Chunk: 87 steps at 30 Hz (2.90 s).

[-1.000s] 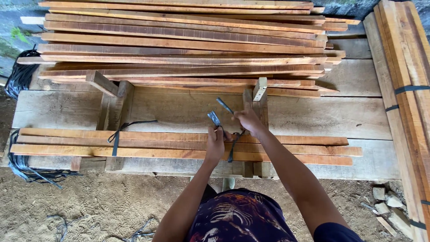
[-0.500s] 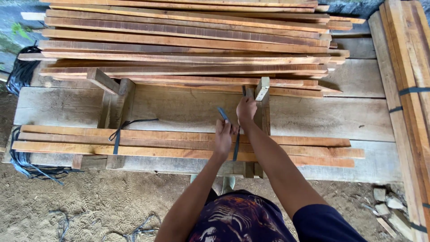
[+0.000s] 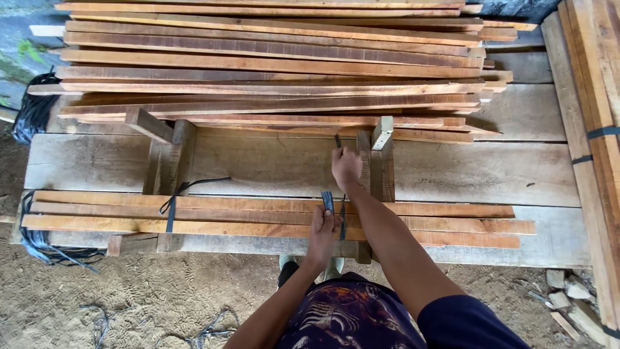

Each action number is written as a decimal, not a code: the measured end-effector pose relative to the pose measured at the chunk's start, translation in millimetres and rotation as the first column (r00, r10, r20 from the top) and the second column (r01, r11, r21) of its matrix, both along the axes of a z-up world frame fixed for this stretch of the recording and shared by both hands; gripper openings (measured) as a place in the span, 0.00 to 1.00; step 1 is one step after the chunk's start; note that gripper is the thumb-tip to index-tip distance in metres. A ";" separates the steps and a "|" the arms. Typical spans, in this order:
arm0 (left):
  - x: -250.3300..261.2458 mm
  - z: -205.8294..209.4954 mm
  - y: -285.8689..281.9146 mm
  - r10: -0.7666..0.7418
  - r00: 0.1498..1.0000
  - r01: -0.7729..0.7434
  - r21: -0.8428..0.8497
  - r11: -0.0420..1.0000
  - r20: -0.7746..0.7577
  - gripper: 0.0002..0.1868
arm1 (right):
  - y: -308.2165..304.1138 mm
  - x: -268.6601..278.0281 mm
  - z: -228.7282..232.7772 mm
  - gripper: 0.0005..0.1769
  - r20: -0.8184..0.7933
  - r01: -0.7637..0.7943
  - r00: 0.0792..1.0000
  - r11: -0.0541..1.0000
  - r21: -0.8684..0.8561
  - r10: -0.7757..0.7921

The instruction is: Organizing and bundling thin wooden planks using black plastic straps on a workbench.

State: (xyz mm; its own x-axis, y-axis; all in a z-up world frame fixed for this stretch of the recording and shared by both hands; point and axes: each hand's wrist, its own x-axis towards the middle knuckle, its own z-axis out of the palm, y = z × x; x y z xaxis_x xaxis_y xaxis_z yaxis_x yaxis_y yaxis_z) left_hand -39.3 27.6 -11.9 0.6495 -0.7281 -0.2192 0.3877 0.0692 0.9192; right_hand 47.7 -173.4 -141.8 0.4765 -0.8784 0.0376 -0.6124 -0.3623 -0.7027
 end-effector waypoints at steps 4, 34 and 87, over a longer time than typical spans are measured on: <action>7.8 -2.8 2.2 -0.050 0.999 0.050 -0.021 0.999 0.021 0.11 | 11.4 9.5 -2.6 0.21 -0.131 -0.178 0.976 0.984 -0.006 0.176; 35.2 10.2 27.4 -0.333 0.647 0.086 0.368 0.926 0.686 0.21 | -13.4 -52.2 40.7 0.25 -0.033 -0.020 0.995 0.521 0.853 0.091; 39.2 -12.1 -24.2 -0.052 0.987 0.051 0.013 0.999 0.151 0.22 | 7.0 -14.5 -0.6 0.22 -0.012 0.074 0.997 0.812 0.578 -0.082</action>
